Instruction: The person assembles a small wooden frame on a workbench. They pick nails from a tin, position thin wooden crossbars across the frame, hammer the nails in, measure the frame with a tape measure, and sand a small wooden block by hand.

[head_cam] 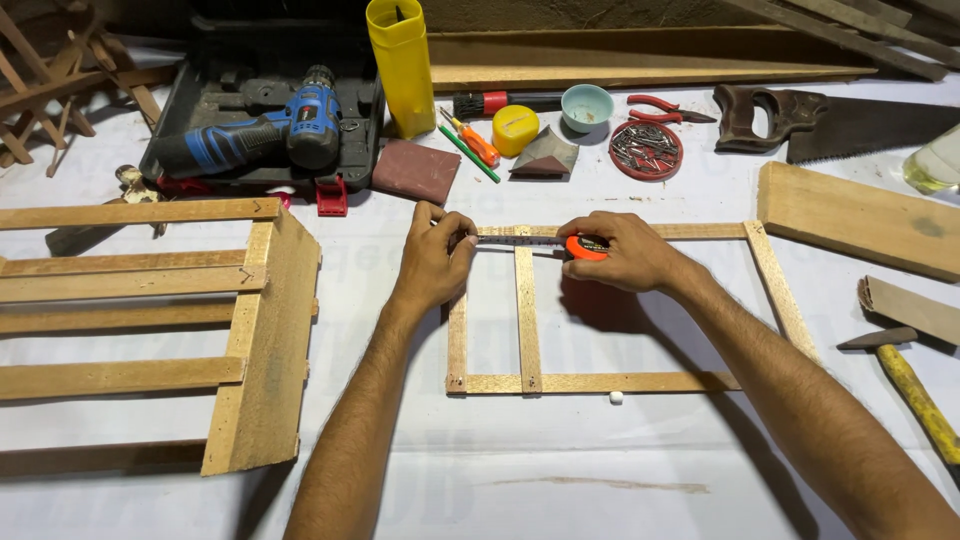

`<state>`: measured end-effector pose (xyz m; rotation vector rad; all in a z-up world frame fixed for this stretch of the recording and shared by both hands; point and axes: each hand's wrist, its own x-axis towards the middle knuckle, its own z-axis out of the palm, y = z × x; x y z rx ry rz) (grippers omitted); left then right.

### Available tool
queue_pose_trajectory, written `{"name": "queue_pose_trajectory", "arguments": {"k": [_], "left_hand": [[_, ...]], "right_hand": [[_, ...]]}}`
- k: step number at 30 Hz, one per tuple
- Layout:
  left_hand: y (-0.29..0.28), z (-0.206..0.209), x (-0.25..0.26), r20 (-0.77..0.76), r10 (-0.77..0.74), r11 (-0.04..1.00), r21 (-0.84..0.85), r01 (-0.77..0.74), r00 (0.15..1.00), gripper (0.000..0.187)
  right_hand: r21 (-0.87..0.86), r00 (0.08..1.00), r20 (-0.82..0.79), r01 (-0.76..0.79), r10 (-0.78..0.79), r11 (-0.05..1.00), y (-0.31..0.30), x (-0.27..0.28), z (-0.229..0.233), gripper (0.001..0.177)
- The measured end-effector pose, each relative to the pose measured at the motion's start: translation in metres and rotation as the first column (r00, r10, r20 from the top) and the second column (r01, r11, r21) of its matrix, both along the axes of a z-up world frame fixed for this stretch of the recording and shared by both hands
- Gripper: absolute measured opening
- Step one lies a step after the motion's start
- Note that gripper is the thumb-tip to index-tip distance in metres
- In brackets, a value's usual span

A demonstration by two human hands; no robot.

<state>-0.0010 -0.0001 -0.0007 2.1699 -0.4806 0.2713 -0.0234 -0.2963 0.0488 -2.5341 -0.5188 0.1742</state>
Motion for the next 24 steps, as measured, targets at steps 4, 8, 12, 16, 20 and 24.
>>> {"name": "queue_pose_trajectory", "arguments": {"k": [4,8,12,16,20,24], "left_hand": [[0.000,0.001,0.000,-0.019,-0.001,1.000,0.003,0.001,1.000,0.011],[0.000,-0.003,0.002,-0.010,0.000,1.000,0.002,0.000,1.000,0.011],[0.001,-0.004,0.003,0.008,0.010,1.000,0.005,-0.010,1.000,0.011],[0.001,-0.003,0.002,-0.003,0.030,1.000,0.007,-0.030,1.000,0.012],[0.005,-0.008,0.006,0.010,0.009,0.998,-0.065,-0.009,1.000,0.012],[0.001,0.009,-0.012,0.048,-0.011,0.981,-0.191,0.021,0.999,0.013]], "right_hand": [[0.004,1.000,0.009,-0.005,0.005,1.000,0.000,0.000,-0.001,0.057],[-0.003,1.000,-0.008,0.009,-0.009,1.000,0.000,0.001,-0.001,0.057],[0.003,1.000,-0.006,0.011,-0.011,1.000,0.001,-0.001,0.000,0.058],[-0.014,0.999,-0.012,0.032,-0.032,0.999,0.003,-0.003,0.001,0.059],[-0.013,0.999,0.040,0.014,-0.014,1.000,0.001,-0.004,-0.009,0.059],[-0.026,0.991,0.133,-0.004,0.008,1.000,0.005,-0.019,-0.002,0.058]]}}
